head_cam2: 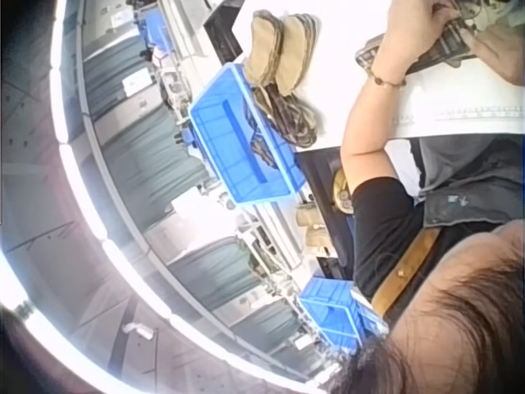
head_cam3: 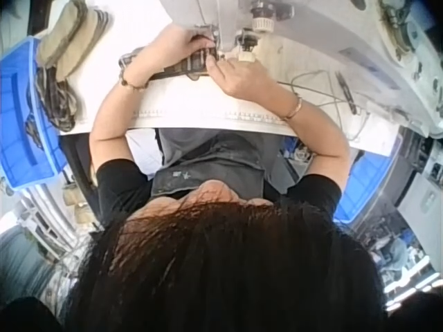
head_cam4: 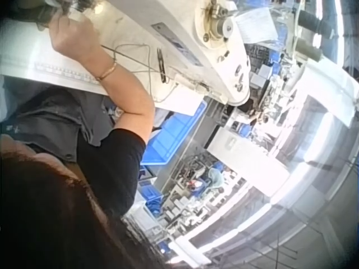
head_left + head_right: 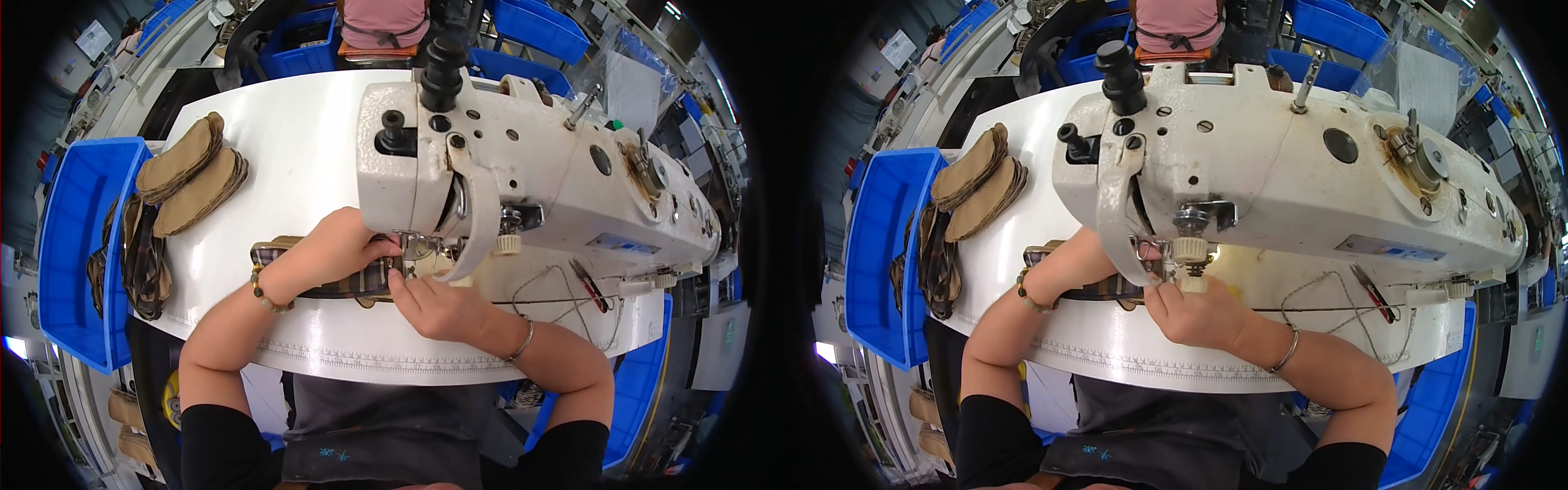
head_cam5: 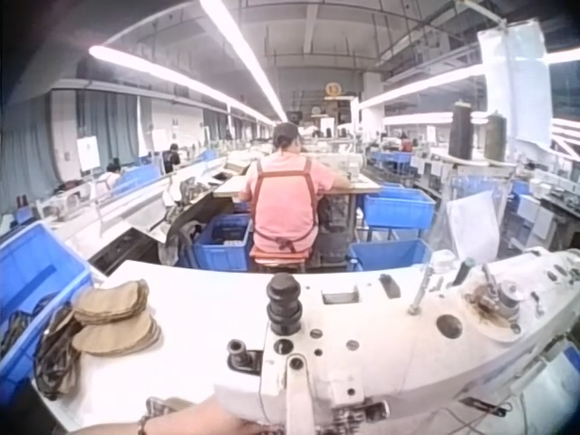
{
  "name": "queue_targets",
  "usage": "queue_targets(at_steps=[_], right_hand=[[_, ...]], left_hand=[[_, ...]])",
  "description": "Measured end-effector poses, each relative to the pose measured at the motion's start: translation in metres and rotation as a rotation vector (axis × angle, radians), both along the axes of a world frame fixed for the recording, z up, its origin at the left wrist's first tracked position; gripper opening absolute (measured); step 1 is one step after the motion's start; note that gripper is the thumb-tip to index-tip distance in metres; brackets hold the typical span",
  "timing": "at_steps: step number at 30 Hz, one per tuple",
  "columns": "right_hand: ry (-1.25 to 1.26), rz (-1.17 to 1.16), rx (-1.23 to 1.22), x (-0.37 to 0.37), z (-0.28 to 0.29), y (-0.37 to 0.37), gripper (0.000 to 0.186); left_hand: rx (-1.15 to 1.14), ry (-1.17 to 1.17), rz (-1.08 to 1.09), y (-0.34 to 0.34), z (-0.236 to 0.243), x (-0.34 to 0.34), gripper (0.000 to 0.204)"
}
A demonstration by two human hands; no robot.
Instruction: Sewing and assembling components of a leather shoe using an industrial sewing machine.
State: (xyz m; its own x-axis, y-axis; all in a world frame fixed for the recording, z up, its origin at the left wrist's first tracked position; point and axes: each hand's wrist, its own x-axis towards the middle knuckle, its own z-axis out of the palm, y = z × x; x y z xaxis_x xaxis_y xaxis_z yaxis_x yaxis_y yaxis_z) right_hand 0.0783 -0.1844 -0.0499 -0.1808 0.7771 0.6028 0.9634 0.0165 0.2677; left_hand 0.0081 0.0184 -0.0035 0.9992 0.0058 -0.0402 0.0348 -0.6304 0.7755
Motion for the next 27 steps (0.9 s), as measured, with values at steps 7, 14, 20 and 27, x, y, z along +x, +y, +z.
queue_targets(at_steps=[7,14,20,27], right_hand=[[0.067,-0.023,-0.215,-0.008,0.011,-0.004,0.035],[0.091,0.018,-0.111,-0.01,0.011,-0.004,0.018],[0.104,-0.02,-0.136,-0.013,0.007,-0.008,0.016],[0.127,-0.048,-0.151,-0.012,0.007,-0.007,0.016]], left_hand=[[0.25,-0.228,-0.024,-0.001,-0.003,-0.008,0.011],[0.29,-0.142,0.056,-0.012,0.006,-0.009,0.01],[0.337,-0.196,0.073,-0.011,-0.001,-0.008,0.008],[0.355,-0.251,0.069,-0.011,-0.003,-0.006,0.007]])
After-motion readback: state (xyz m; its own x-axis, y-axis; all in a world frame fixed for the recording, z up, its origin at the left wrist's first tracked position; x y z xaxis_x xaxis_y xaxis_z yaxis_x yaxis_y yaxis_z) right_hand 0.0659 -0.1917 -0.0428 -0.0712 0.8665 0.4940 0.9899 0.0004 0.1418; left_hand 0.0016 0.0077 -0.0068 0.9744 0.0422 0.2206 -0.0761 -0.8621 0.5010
